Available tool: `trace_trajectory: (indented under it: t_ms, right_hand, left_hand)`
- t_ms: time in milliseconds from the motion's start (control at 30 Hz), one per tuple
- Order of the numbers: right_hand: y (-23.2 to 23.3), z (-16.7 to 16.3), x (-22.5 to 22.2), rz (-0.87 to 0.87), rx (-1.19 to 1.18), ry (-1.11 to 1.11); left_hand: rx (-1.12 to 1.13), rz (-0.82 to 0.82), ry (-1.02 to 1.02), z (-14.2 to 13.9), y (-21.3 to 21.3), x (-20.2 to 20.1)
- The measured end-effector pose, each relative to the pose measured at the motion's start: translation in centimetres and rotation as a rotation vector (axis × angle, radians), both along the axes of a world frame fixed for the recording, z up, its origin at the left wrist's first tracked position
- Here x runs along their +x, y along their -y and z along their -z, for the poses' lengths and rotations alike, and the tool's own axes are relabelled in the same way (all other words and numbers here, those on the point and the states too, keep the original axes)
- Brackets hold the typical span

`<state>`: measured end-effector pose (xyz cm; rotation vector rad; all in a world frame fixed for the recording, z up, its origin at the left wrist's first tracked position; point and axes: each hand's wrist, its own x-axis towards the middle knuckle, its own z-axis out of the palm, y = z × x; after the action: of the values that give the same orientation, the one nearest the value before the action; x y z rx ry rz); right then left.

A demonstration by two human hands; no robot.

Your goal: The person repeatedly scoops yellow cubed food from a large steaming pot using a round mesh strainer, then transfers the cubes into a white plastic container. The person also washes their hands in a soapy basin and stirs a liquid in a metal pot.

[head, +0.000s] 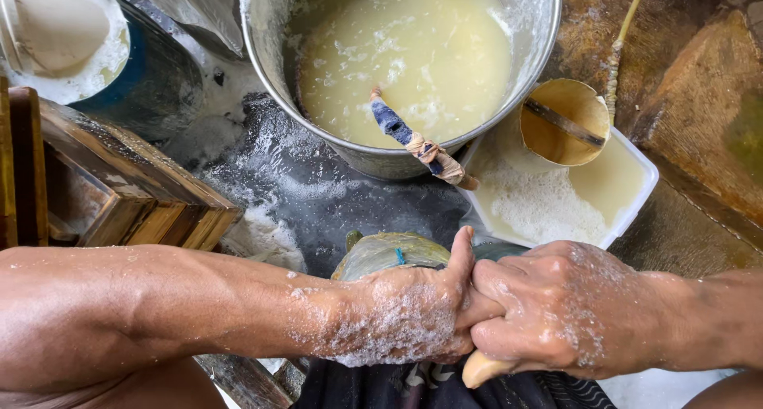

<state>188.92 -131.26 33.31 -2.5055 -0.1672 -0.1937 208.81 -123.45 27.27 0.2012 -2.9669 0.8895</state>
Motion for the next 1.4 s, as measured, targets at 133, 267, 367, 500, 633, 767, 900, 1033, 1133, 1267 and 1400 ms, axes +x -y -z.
trace_trajectory:
  t_ms: [133,267,367,500,633,767,900,1033,1133,1267,1400]
  right_hand:
    - [0.0,-0.4,1.1,-0.016,-0.033,-0.013]
    - [0.2,-0.7,1.6,-0.043,-0.067,-0.034]
    - [0.9,0.0,2.1,-0.033,-0.02,-0.007]
    - [2.3,0.3,3.0,-0.1,0.076,-0.01]
    - [2.9,0.2,3.3,-0.077,0.125,-0.055]
    - [4.3,1.9,1.2,-0.059,0.23,-0.059]
    - [8.7,8.1,-3.6,0.234,0.495,0.044]
    - [11.7,20.8,-7.6,0.96,0.159,0.286]
    - [14.4,31.1,-9.8,1.395,0.366,0.315]
    - [14.6,40.5,-9.5,1.735,0.673,0.367]
    - [11.9,43.6,-3.9,1.592,0.279,0.187]
  left_hand:
    - [0.054,-0.022,-0.089,-0.9,0.0,1.1]
    - [0.096,-0.018,-0.038,-0.8,-0.2,1.7]
    - [0.187,-0.001,0.069,0.1,-0.1,2.0]
    - [0.334,-0.044,-0.211,0.7,0.9,2.4]
    - [0.297,-0.006,-0.081,-0.1,2.0,2.0]
    - [0.421,-0.039,0.066,0.6,2.9,1.9]
    - [0.605,-0.253,-0.495,5.6,3.5,4.6]
    - [0.923,-0.856,-0.74,13.8,5.6,11.7]
    - [0.845,-1.261,-0.882,19.9,5.1,16.6]
    - [1.085,-1.705,-0.947,25.6,3.1,21.4]
    - [1.109,-1.653,-0.954,28.8,5.0,24.3]
